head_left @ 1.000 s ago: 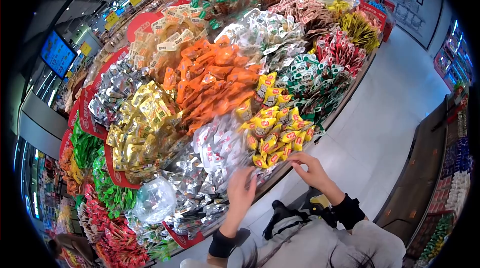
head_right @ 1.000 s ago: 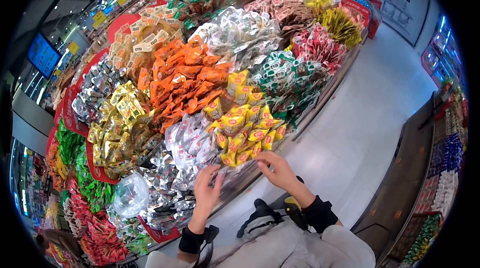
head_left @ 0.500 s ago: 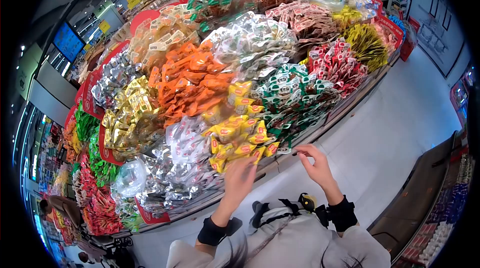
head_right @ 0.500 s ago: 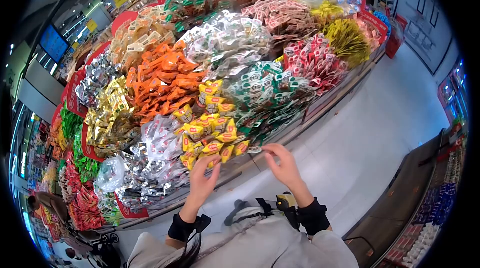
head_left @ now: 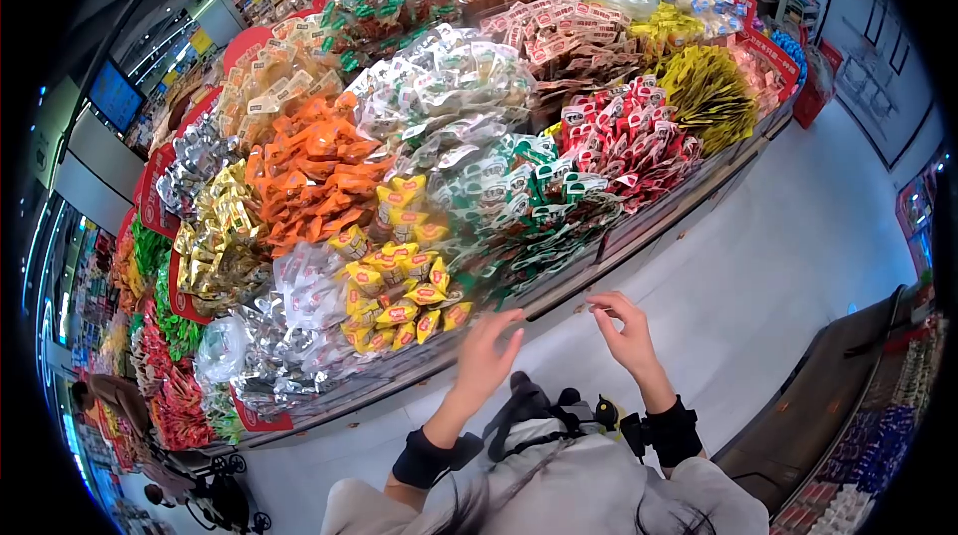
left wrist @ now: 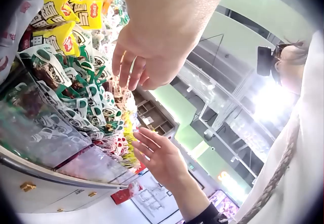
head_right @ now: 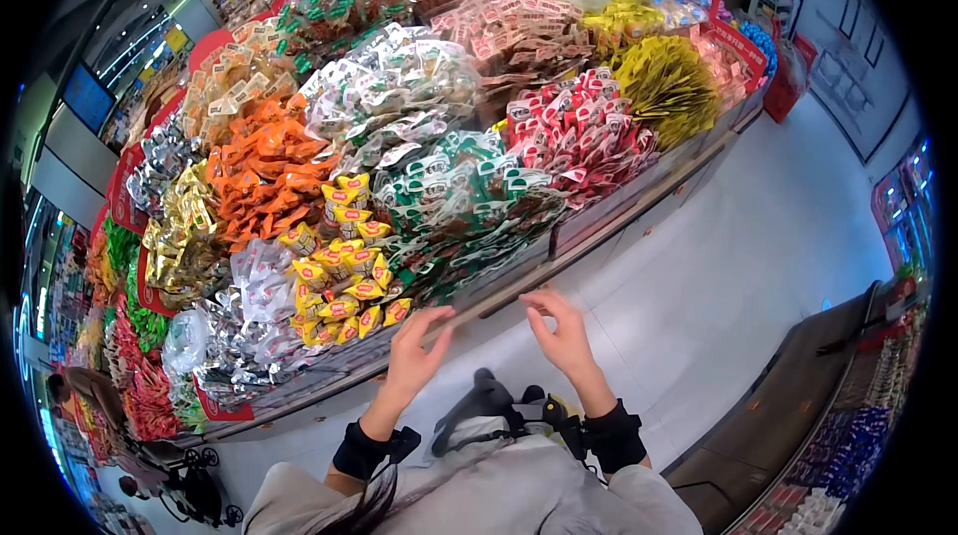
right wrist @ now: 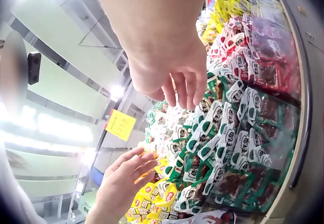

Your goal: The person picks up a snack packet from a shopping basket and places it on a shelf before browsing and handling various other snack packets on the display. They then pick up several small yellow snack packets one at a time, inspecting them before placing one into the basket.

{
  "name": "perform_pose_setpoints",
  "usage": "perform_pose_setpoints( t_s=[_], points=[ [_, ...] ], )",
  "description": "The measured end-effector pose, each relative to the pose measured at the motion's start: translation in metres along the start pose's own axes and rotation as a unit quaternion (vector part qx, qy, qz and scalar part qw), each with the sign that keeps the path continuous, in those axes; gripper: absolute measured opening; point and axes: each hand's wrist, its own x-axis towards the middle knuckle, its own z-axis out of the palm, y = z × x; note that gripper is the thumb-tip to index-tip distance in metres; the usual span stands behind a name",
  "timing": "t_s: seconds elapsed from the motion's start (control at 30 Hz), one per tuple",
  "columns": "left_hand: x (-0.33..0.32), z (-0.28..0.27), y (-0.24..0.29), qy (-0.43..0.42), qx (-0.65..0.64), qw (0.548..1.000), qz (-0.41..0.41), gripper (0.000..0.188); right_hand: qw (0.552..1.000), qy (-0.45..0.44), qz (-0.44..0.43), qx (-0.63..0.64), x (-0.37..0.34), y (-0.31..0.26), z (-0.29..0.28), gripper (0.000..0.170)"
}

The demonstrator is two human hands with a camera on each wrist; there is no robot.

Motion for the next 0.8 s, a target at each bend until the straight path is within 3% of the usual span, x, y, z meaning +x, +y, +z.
perform_pose_setpoints(
  t_s=[0.23, 0.43, 0.7, 0.8],
  points=[
    [0.029, -0.007, -0.021, 0.024, -0.004, 1.000, -0.007, 0.021, 0.999, -0.028, -0.020, 0.017, 0.049, 0.011, 0.010, 0.017],
    [0.067, -0.013, -0.036, 0.056, -0.019, 0.998, 0.016, 0.022, 0.995, -0.006, -0.095, -0.023, 0.111, -0.011, 0.004, 0.019],
    [0.114, -0.016, -0.030, 0.014, -0.003, 0.998, 0.063, 0.021, 0.994, 0.009, -0.100, -0.040, 0.157, 0.001, -0.015, 0.018],
    [0.131, -0.046, -0.020, 0.000, -0.027, 0.999, 0.027, 0.021, 0.994, -0.004, -0.101, -0.039, 0.182, 0.001, -0.030, 0.017]
  ],
)
